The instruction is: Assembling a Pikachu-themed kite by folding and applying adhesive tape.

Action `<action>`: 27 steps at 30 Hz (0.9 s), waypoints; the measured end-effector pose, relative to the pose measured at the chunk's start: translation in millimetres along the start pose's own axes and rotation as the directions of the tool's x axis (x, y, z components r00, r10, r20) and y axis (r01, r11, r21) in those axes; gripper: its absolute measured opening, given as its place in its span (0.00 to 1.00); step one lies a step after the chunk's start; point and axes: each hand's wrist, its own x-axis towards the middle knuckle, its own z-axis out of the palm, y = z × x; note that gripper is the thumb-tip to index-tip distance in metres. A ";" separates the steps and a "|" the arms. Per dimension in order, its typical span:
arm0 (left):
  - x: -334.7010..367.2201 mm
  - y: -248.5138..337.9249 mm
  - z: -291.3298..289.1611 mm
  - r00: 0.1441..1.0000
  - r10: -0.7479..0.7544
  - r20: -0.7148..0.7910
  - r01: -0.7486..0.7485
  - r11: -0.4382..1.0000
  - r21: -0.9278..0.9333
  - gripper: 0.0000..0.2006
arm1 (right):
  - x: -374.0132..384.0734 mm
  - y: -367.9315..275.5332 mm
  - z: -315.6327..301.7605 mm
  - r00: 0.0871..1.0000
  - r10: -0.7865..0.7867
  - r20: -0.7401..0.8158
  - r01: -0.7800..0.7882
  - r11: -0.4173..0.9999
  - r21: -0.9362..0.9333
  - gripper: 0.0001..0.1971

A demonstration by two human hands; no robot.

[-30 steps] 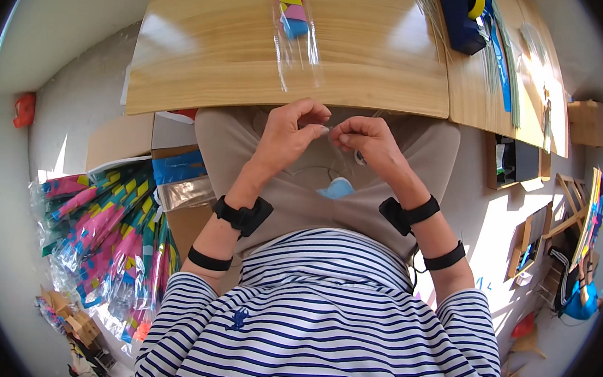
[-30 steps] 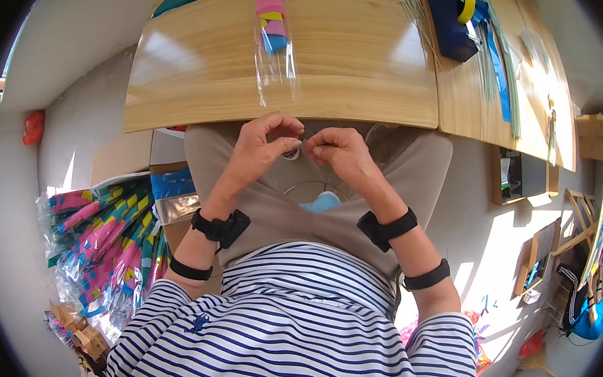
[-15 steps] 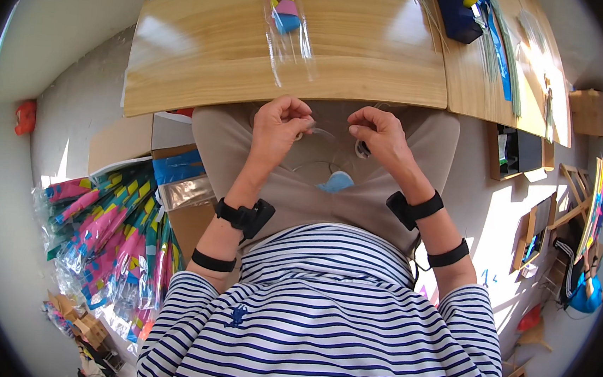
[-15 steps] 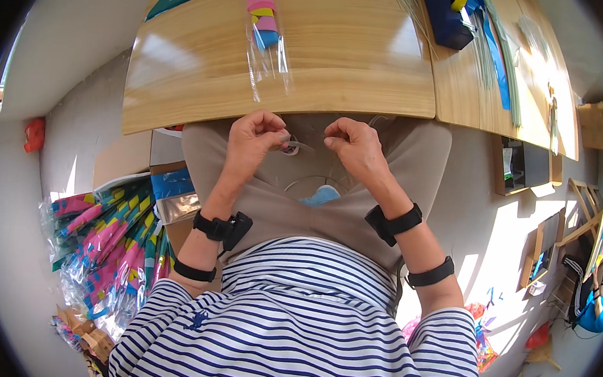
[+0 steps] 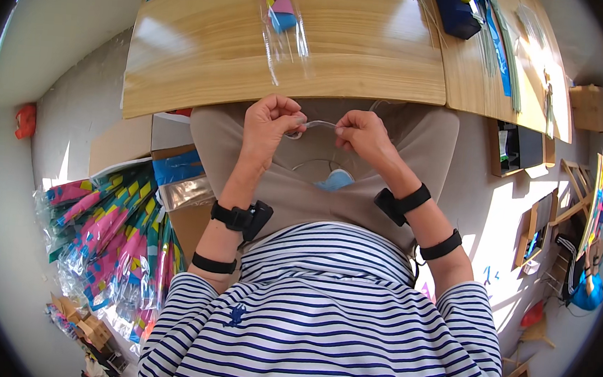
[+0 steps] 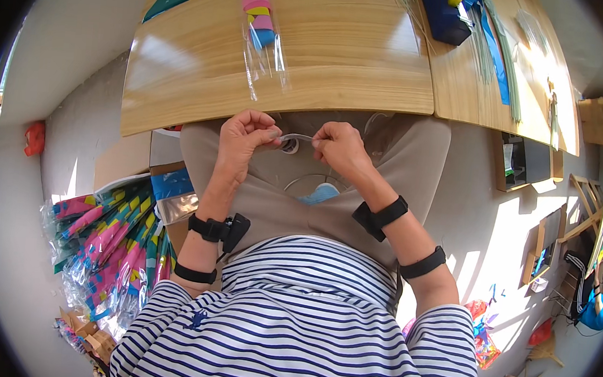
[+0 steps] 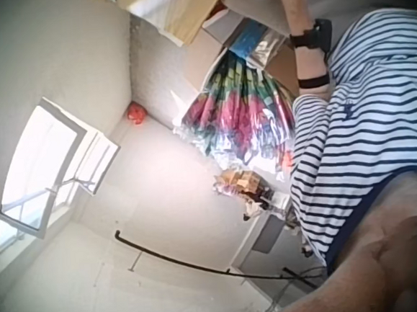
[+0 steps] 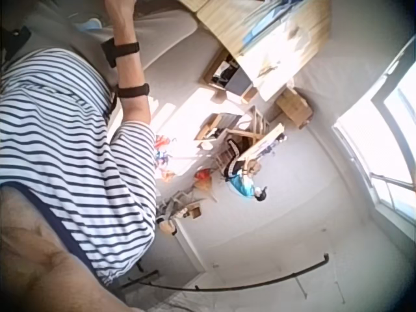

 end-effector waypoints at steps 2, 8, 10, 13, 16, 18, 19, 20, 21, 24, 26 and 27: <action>0.8 -4.5 -4.6 0.999 -0.033 -0.016 0.033 0.998 0.044 0.09 | 2.3 1.1 0.5 0.998 -0.048 -0.036 0.043 0.992 -0.115 0.08; -1.3 0.0 -13.2 0.926 0.314 -0.208 -0.133 0.789 0.601 0.13 | 11.6 33.5 -0.6 0.960 -0.279 0.018 0.207 0.667 -0.716 0.08; -2.8 5.8 -16.9 0.864 0.476 -0.163 -0.226 0.657 0.719 0.15 | 8.8 24.7 -4.2 0.908 -0.420 -0.001 0.361 0.782 -0.507 0.08; 8.2 13.6 -27.7 0.742 0.668 0.063 -0.381 0.342 0.859 0.21 | 17.4 0.3 -1.6 1.000 0.011 -0.027 -0.028 0.538 -0.842 0.09; 21.4 21.0 -25.6 0.725 0.661 0.196 -0.437 0.220 0.872 0.29 | 9.4 7.6 -3.6 0.937 -0.346 -0.052 0.188 0.622 -0.760 0.09; 31.7 26.4 -24.0 0.746 0.610 0.266 -0.434 0.143 0.889 0.36 | 5.2 -1.8 2.6 0.892 -0.451 -0.043 0.316 0.688 -0.653 0.09; 37.0 27.7 -23.5 0.758 0.590 0.279 -0.429 0.129 0.894 0.37 | 1.6 -15.2 5.0 0.865 -0.500 -0.046 0.378 0.708 -0.596 0.09; 41.8 28.9 -23.3 0.769 0.569 0.290 -0.423 0.114 0.899 0.39 | 0.5 -31.0 6.8 0.806 -0.590 -0.041 0.440 0.644 -0.626 0.13; 46.0 28.5 -22.5 0.781 0.547 0.303 -0.420 0.100 0.902 0.40 | 0.2 -48.5 8.2 0.740 -0.672 -0.035 0.491 0.575 -0.655 0.17; 59.7 21.1 -23.2 0.807 0.494 0.323 -0.389 0.034 0.920 0.43 | 21.8 -81.3 17.0 0.571 -0.819 0.056 0.590 0.362 -0.722 0.30; 61.9 15.7 -24.4 0.809 0.474 0.347 -0.391 -0.007 0.921 0.43 | 40.4 -89.5 14.9 0.522 -0.844 0.124 0.616 0.272 -0.740 0.37; 62.2 15.2 -24.9 0.810 0.463 0.360 -0.392 -0.028 0.919 0.44 | 52.7 -85.5 14.8 0.522 -0.840 0.148 0.619 0.254 -0.743 0.39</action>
